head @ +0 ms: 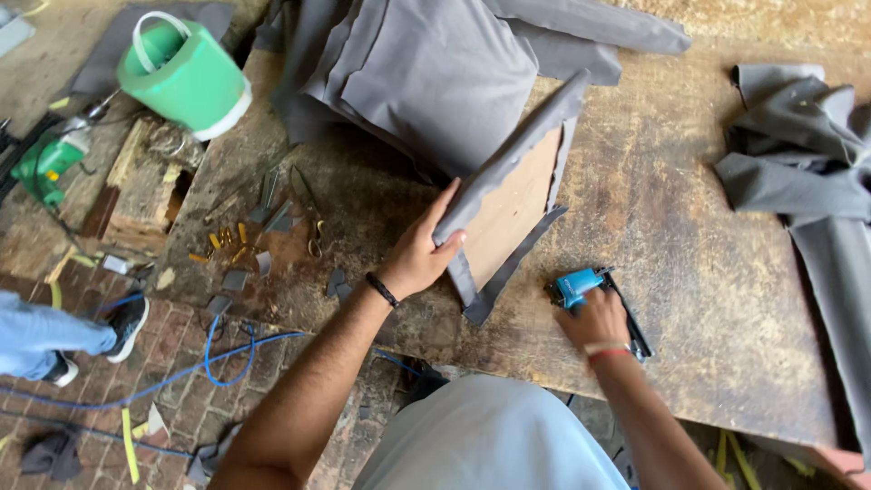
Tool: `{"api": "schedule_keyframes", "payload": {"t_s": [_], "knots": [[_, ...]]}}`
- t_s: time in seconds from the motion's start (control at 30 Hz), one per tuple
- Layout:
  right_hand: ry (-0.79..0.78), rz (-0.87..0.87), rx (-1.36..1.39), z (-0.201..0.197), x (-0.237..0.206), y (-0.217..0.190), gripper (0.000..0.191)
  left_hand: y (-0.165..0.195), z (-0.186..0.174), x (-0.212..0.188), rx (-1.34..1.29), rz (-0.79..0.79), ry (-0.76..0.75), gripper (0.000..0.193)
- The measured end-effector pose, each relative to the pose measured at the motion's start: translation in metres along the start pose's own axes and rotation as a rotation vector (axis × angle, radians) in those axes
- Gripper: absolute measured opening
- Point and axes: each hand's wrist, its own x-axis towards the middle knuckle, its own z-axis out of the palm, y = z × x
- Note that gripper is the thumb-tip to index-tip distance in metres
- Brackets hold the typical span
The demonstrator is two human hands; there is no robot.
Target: The person stretches gray fabric over a wooden panel and staples it in place using a pneumatic nail gun, working around the edges. They then use shears to trim the excess fabric from the panel's border and continue folding and stapling the remaining sides.
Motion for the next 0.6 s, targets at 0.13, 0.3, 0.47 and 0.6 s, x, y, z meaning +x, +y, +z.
{"api": "schedule_keyframes", "payload": {"t_s": [0.13, 0.3, 0.47, 0.6], "knots": [[-0.082, 0.049, 0.046, 0.052, -0.004, 0.069, 0.091, 0.006, 0.019, -0.005, -0.043, 0.048, -0.024, 0.085], [-0.017, 0.241, 0.338, 0.026, 0.015, 0.048, 0.074, 0.006, 0.028, -0.009, -0.139, -0.050, 0.019, 0.086], [-0.230, 0.091, 0.727, -0.092, -0.033, -0.026, 0.031, 0.002, 0.024, -0.009, -0.067, 0.009, 0.001, 0.087], [-0.104, -0.306, 0.833, -0.145, -0.070, -0.094, 0.030, 0.003, 0.026, -0.011, -0.143, -0.081, -0.032, 0.088]]}}
